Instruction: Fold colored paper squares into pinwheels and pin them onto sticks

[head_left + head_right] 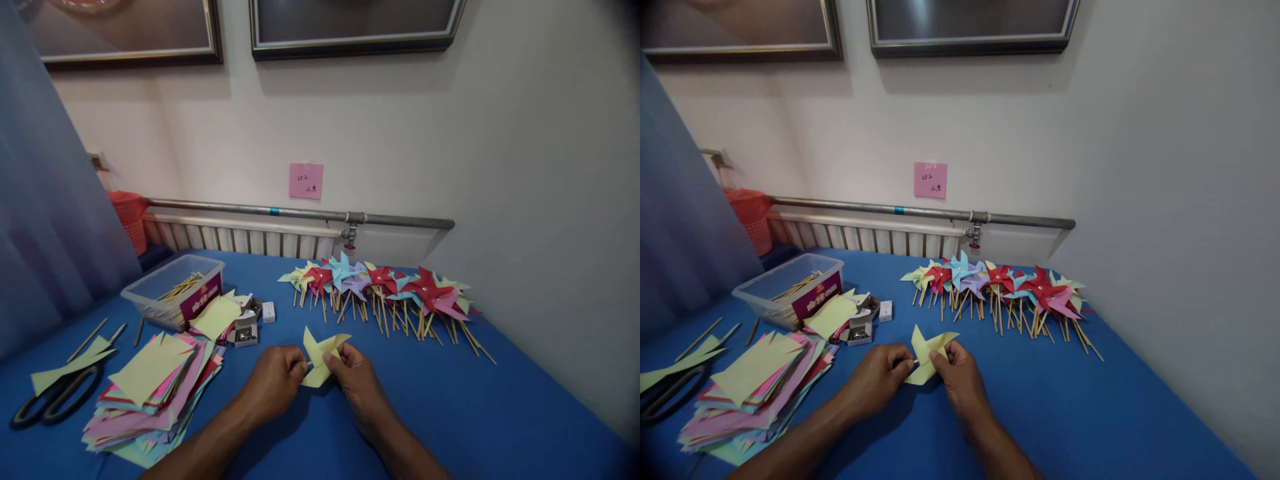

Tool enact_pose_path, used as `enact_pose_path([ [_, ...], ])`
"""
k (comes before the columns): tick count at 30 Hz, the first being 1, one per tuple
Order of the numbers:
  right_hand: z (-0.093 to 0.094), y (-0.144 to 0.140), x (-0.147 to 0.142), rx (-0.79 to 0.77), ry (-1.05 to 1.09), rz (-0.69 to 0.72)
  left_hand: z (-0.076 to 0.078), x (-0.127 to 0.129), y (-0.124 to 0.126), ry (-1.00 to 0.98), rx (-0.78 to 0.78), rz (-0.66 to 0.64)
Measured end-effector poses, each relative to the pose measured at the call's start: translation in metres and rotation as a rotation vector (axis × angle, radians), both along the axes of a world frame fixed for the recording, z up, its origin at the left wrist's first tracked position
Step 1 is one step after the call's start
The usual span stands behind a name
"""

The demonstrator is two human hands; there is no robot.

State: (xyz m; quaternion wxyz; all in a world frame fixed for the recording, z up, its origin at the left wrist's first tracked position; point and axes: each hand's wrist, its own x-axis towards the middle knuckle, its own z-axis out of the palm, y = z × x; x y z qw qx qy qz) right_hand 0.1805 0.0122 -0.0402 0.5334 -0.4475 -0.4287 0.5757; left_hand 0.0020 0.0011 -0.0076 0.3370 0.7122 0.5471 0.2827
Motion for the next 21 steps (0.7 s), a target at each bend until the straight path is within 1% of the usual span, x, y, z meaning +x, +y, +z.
enact_pose_path([
  [10,-0.0056,0.0018,0.002,0.005,-0.013,-0.024,0.0003,-0.0003,0.0007,-0.011,-0.008,-0.006],
  [17,-0.0062,0.0026,0.0,-0.003,-0.003,-0.033,-0.0025,0.0,0.0015,-0.019,-0.01,-0.013],
  [21,-0.0062,0.0023,-0.0006,-0.002,-0.014,-0.039,-0.0013,0.0016,0.0009,-0.014,-0.032,0.014],
])
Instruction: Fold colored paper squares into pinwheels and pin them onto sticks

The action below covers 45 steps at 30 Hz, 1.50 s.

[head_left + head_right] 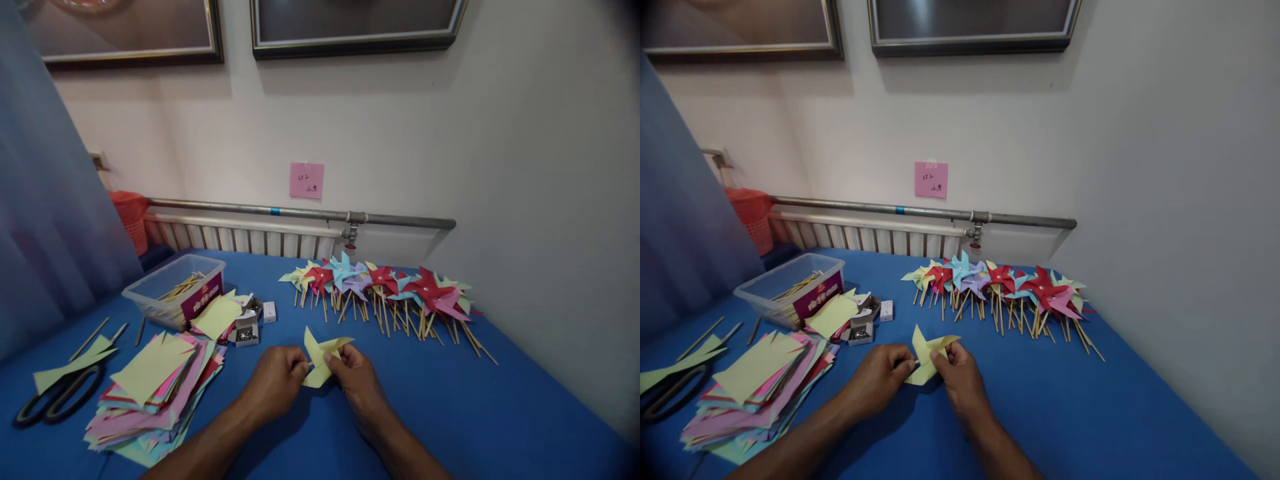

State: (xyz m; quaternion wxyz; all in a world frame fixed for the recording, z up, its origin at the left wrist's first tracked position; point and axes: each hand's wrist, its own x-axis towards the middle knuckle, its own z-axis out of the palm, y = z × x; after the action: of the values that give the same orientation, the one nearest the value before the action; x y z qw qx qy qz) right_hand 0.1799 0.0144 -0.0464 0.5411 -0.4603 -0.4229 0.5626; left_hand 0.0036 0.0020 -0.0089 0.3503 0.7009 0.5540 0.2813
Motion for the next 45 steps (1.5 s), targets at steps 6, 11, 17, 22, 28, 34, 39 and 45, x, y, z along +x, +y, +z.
enact_pose_path([
  [6,0.003,-0.001,0.0,0.004,-0.001,0.01,0.003,0.001,-0.001,0.022,0.003,0.017],
  [11,0.005,0.0,0.001,0.002,-0.018,0.035,0.001,0.0,0.0,0.01,-0.007,0.012],
  [17,0.0,0.003,0.001,-0.014,-0.024,0.033,-0.002,0.0,0.0,-0.053,-0.011,-0.018],
  [22,0.004,-0.002,0.002,0.007,-0.014,0.026,-0.007,-0.003,0.002,-0.095,-0.035,-0.058],
  [28,-0.006,0.005,0.004,-0.001,-0.014,0.03,-0.01,-0.005,0.004,-0.162,-0.117,-0.098],
  [34,-0.007,0.006,0.005,-0.011,-0.031,0.032,-0.009,-0.005,0.006,-0.226,-0.169,-0.094],
  [39,0.011,-0.006,0.002,-0.023,0.12,0.041,-0.012,-0.004,0.012,-0.389,-0.275,0.002],
  [45,0.02,-0.01,0.001,-0.031,0.176,0.019,-0.01,-0.004,0.015,-0.493,-0.321,0.09],
])
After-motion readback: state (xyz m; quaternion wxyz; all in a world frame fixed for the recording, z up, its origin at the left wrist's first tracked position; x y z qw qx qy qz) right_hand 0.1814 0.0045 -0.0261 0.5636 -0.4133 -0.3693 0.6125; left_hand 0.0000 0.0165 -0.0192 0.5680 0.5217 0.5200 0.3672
